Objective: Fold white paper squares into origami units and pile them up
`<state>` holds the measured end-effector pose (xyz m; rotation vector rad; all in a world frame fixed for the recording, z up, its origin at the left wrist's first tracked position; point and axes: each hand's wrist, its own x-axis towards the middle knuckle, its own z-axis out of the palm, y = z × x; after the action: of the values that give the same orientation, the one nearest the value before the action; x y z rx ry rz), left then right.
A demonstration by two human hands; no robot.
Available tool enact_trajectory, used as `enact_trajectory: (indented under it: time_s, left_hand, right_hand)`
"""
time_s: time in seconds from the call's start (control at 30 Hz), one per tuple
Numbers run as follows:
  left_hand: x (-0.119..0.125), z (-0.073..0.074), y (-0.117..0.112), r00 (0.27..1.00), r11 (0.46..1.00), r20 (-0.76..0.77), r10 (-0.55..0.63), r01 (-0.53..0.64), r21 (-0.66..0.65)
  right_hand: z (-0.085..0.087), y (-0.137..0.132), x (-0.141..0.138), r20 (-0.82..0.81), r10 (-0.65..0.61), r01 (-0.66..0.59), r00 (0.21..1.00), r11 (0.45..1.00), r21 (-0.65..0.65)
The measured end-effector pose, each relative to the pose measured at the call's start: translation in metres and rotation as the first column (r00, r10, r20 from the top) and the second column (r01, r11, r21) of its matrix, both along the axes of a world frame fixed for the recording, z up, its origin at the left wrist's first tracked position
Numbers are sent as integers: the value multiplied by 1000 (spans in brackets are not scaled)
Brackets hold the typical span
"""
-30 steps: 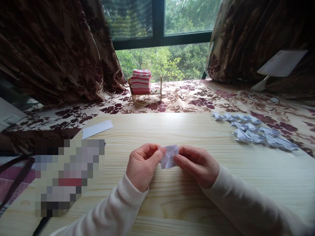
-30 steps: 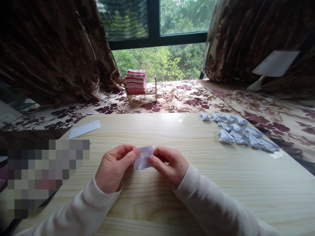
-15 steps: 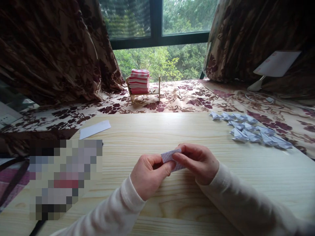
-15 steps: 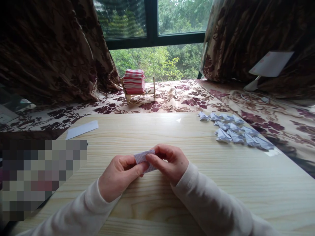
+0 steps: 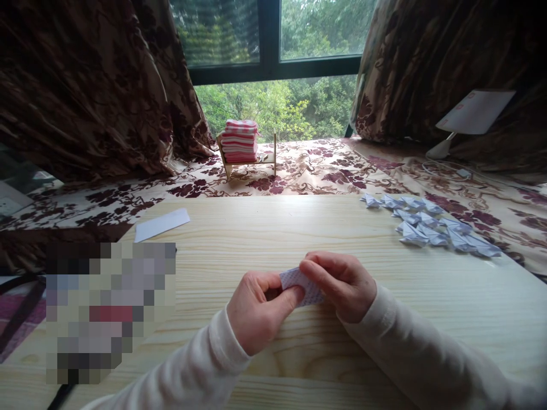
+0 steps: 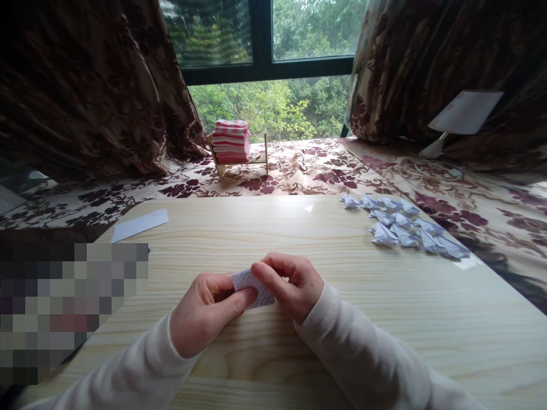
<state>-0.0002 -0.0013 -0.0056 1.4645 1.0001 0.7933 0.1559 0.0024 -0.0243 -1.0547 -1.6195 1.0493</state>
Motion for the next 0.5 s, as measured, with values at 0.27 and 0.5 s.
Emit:
enact_trajectory:
  time_s: [0.27,0.5]
  left_hand:
    - [3,-3,1,999,999,-19,-51,51,-13]
    - [-1,-11,7,976,977,56,210,-208,-50]
  right_hand:
    - [2,3,0,-1,-90,90,996,995,-34]
    - [4,3,8,-9,13,-13,1000,999,-30]
